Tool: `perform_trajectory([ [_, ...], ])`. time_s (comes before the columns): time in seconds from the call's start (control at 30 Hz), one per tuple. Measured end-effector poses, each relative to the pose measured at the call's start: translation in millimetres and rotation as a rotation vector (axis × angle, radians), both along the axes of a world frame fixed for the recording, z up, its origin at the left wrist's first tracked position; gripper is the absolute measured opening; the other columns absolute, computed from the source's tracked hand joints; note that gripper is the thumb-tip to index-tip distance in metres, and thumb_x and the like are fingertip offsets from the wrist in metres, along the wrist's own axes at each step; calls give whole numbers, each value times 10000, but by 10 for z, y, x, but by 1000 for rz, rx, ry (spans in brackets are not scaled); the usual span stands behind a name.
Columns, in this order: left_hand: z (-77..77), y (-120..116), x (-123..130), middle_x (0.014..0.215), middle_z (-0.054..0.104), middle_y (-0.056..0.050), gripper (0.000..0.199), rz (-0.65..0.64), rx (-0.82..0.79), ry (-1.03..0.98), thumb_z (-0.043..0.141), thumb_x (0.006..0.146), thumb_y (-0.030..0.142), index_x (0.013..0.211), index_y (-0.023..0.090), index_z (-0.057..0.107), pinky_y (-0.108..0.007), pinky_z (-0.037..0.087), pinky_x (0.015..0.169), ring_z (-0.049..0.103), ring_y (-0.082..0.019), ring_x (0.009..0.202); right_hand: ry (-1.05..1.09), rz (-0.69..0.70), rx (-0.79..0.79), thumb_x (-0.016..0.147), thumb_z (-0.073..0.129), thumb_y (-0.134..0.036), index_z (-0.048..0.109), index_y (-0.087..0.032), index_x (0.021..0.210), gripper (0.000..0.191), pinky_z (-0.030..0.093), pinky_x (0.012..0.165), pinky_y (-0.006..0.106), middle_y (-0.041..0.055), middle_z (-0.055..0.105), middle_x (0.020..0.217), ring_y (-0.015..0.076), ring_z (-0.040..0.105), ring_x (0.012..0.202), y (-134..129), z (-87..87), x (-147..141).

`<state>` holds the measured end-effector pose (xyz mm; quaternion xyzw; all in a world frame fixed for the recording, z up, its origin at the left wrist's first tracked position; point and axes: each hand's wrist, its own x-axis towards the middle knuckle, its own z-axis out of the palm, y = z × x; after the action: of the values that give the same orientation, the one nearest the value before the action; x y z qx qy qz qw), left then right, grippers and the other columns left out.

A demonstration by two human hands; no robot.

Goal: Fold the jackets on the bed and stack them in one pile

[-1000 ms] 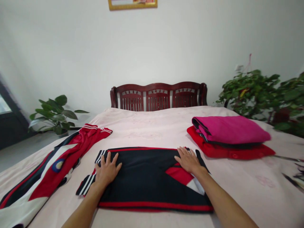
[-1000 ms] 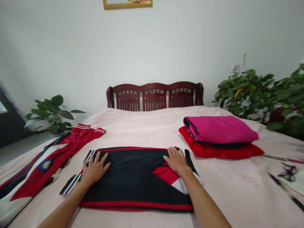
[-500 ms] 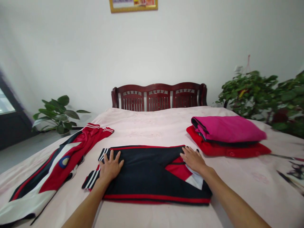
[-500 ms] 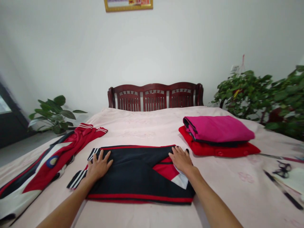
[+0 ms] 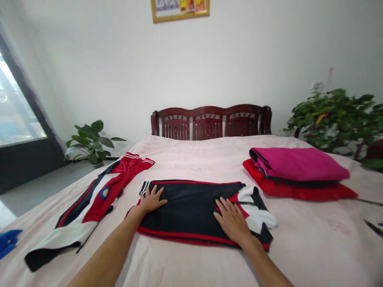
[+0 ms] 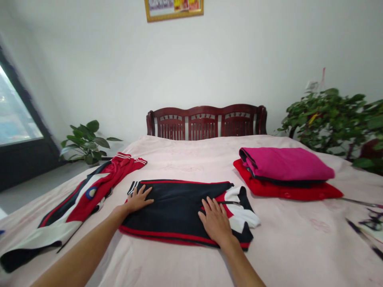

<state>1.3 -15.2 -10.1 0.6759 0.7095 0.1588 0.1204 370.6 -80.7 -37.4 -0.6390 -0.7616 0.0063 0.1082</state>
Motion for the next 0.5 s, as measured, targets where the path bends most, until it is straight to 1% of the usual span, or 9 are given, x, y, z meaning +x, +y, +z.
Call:
perform_trajectory([
  [0.03, 47, -16, -74, 1567, 403, -125, 734, -32, 7, -51, 680, 694, 546, 1368, 265, 603, -691, 199, 1127, 246, -474, 1459, -1, 2, 4, 985, 346, -523, 396, -224, 1519, 613, 205, 1203, 479, 60, 315, 1610, 278, 269, 1483, 4, 4, 4],
  [0.1, 126, -80, -252, 1459, 559, -75, 598, -68, 59, -127, 607, 754, 527, 1286, 260, 668, -510, 325, 1150, 437, -348, 1390, 3, 5, 16, 984, 355, -518, 407, -221, 1513, 609, 212, 1200, 477, 62, 329, 1605, 277, 282, 1478, 9, 12, 9],
  [0.13, 149, -128, -352, 1396, 619, -57, 551, -54, 102, -170, 546, 802, 512, 1267, 248, 679, -428, 377, 1129, 516, -291, 1330, 7, 4, 21, 983, 360, -516, 411, -222, 1510, 606, 217, 1199, 477, 63, 336, 1602, 277, 289, 1474, 11, 13, 10],
  [0.17, 155, -185, -455, 1340, 661, -50, 526, -16, 151, -211, 487, 841, 484, 1261, 231, 679, -376, 415, 1097, 572, -253, 1269, 12, 1, 27, 982, 365, -513, 414, -224, 1508, 603, 221, 1197, 477, 62, 342, 1600, 276, 295, 1472, 11, 12, 10],
  [0.23, 119, -316, -652, 1257, 706, -64, 503, 117, 240, -261, 419, 874, 405, 1250, 187, 672, -346, 459, 1043, 631, -230, 1181, 16, -4, 36, 982, 370, -506, 422, -226, 1504, 594, 230, 1192, 477, 57, 353, 1595, 274, 307, 1466, 12, 10, 11],
  [0.3, 33, -450, -810, 1195, 728, -97, 464, 253, 285, -263, 423, 855, 335, 1187, 154, 693, -356, 476, 1013, 657, -244, 1130, 12, -7, 45, 985, 366, -497, 430, -224, 1498, 585, 236, 1190, 474, 54, 363, 1590, 271, 314, 1463, 11, 12, 10],
  [0.33, -19, -510, -868, 1177, 732, -110, 440, 299, 295, -256, 431, 844, 312, 1146, 147, 706, -361, 479, 1005, 662, -253, 1118, 9, -6, 47, 986, 364, -491, 435, -221, 1496, 581, 238, 1189, 472, 54, 366, 1588, 270, 318, 1461, 10, 16, 9],
  [0.4, -114, -598, -933, 1166, 734, -116, 394, 353, 309, -245, 448, 833, 295, 1074, 155, 727, -361, 478, 1000, 663, -262, 1115, 8, -6, 49, 988, 365, -481, 442, -215, 1491, 575, 242, 1188, 469, 55, 371, 1585, 269, 323, 1459, 8, 25, 7],
  [0.5, -187, -622, -939, 1153, 741, -106, 366, 370, 300, -242, 450, 839, 291, 1034, 173, 738, -359, 478, 991, 661, -265, 1115, 18, -5, 47, 986, 375, -474, 450, -210, 1486, 570, 249, 1186, 466, 58, 376, 1583, 267, 331, 1455, 9, 31, 7],
])
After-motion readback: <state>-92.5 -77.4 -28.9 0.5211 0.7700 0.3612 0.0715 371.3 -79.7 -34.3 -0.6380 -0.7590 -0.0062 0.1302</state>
